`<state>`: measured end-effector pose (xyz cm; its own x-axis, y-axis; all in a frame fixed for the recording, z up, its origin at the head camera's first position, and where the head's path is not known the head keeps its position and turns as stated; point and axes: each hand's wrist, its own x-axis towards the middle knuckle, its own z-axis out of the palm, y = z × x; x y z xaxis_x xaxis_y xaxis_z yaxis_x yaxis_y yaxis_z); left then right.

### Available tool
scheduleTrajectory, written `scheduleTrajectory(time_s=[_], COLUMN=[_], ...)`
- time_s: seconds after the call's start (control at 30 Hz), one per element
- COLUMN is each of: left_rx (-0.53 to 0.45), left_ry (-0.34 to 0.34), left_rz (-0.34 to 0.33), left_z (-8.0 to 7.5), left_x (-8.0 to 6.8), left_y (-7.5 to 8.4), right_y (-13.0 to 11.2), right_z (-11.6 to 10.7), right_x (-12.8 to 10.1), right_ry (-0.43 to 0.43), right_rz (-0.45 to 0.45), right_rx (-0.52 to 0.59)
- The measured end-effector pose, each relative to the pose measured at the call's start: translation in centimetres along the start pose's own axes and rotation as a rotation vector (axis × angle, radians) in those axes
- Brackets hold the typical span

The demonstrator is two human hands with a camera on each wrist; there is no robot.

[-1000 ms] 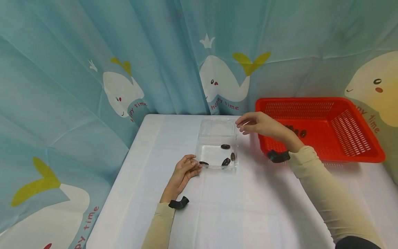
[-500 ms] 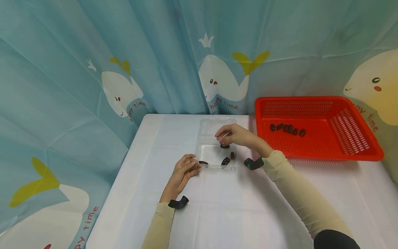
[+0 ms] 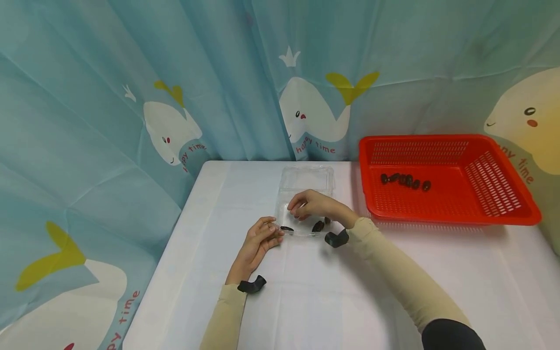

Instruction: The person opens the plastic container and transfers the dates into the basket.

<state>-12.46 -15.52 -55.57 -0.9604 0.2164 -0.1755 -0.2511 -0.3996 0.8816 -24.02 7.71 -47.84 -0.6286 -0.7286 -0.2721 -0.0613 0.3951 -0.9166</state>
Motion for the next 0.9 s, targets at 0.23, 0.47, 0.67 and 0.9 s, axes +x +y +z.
scheduleTrajectory(time_s=[0.23,0.47,0.67,0.9], left_rx=[-0.005,-0.001,0.012,0.032], left_ry=[-0.001,-0.002,-0.005,-0.011], left_rz=[0.008,0.001,0.003,0.008], left_z=[0.0,-0.1,-0.1,-0.2], left_x=[-0.1,-0.1,-0.2,0.0], left_y=[0.0,-0.1,-0.1,-0.2], right_y=[0.2,-0.1,-0.9,-1.0], right_z=[1.4,2.8,3.7,4.2], right_x=[0.9,1.6,1.8,1.9], right_ry=[-0.001,-0.014,0.001,0.031], right_rz=[0.021,0.069,0.101,0.103], right_rx=[-0.095,-0.211,-0.292,-0.354])
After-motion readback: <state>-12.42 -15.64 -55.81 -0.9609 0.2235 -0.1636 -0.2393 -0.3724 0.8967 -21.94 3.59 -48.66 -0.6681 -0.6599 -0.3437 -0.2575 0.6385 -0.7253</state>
